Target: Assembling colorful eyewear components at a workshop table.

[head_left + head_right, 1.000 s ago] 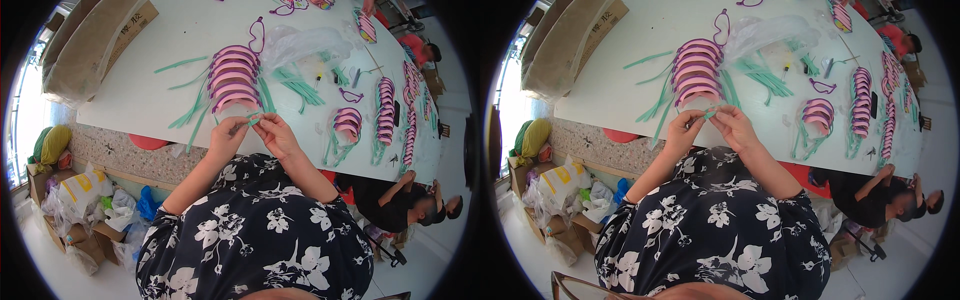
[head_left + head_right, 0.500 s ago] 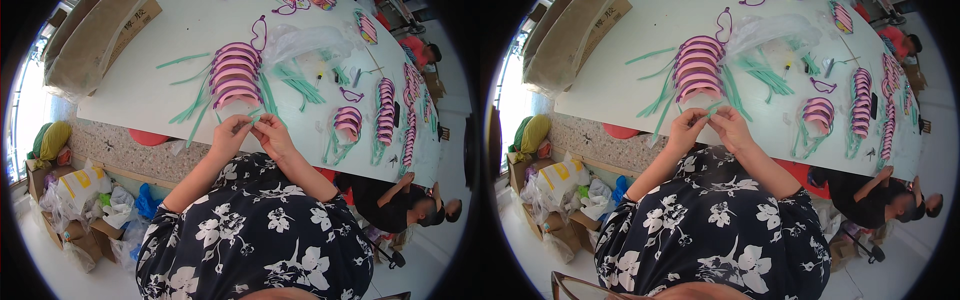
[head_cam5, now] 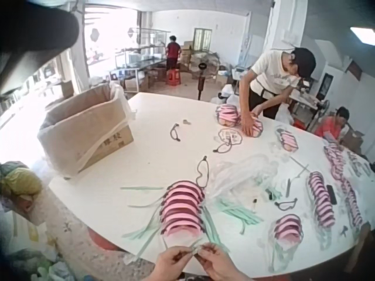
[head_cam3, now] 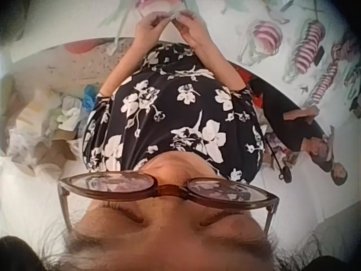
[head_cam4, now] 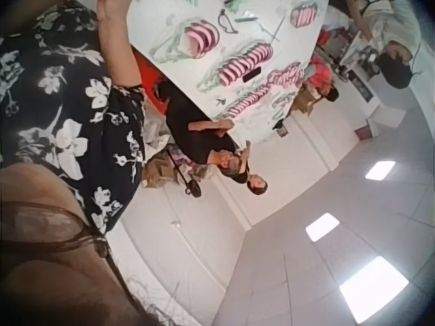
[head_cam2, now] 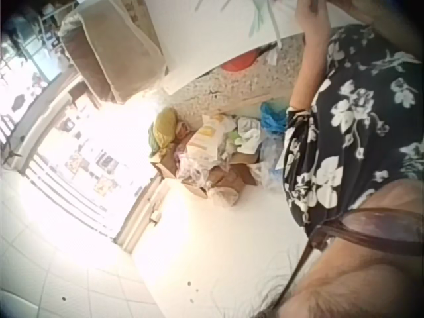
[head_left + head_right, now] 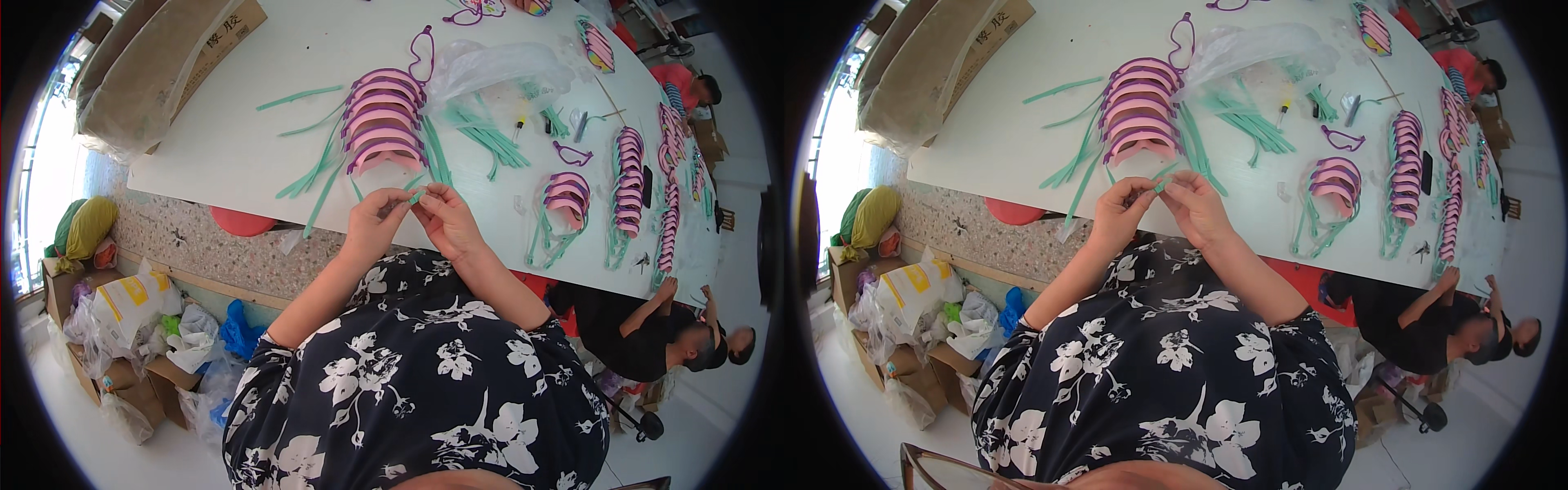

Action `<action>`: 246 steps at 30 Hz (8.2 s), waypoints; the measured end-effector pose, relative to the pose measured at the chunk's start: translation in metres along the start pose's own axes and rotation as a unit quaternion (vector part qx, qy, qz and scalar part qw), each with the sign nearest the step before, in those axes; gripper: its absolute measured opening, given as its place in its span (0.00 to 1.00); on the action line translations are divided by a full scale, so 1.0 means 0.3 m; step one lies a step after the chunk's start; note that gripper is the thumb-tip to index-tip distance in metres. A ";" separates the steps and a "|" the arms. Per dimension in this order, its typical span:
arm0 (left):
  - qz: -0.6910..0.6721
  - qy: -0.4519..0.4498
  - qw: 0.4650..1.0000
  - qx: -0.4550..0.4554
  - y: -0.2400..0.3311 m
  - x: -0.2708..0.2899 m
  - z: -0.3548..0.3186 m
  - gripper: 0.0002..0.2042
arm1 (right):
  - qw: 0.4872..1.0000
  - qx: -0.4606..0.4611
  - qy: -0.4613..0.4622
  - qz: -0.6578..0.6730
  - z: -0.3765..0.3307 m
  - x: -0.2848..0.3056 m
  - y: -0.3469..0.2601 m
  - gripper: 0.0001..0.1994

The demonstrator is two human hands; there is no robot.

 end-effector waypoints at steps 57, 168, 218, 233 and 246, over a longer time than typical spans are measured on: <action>0.005 0.002 0.999 -0.046 -0.072 0.074 0.044 0.13 | 0.818 0.059 -0.110 -0.562 0.011 -0.098 -0.009 0.15; 0.259 -0.294 0.919 -0.037 -0.273 -0.243 0.087 0.14 | 0.680 0.064 0.612 -0.399 -0.246 1.142 -0.487 0.17; 0.218 0.138 0.963 0.080 -0.225 0.236 0.056 0.15 | 0.533 0.068 0.611 -0.581 -0.127 1.355 -0.753 0.19; 0.216 0.167 0.960 0.064 -0.202 0.249 0.055 0.10 | 0.801 0.244 0.518 -0.175 -0.131 1.242 -0.790 0.09; 0.291 0.029 0.949 -0.118 -0.059 0.211 0.030 0.10 | 0.987 -0.062 0.006 -0.151 0.149 0.188 -0.186 0.12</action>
Point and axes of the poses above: each hand's wrist, its own z-axis towards the middle knuckle, its own x-axis out of the back of the hand, y = z × x, the point moved 2 cm from there along z, towards the middle knuckle, and after that the axes turned 14 degrees about -z, right-handed, at the moved point
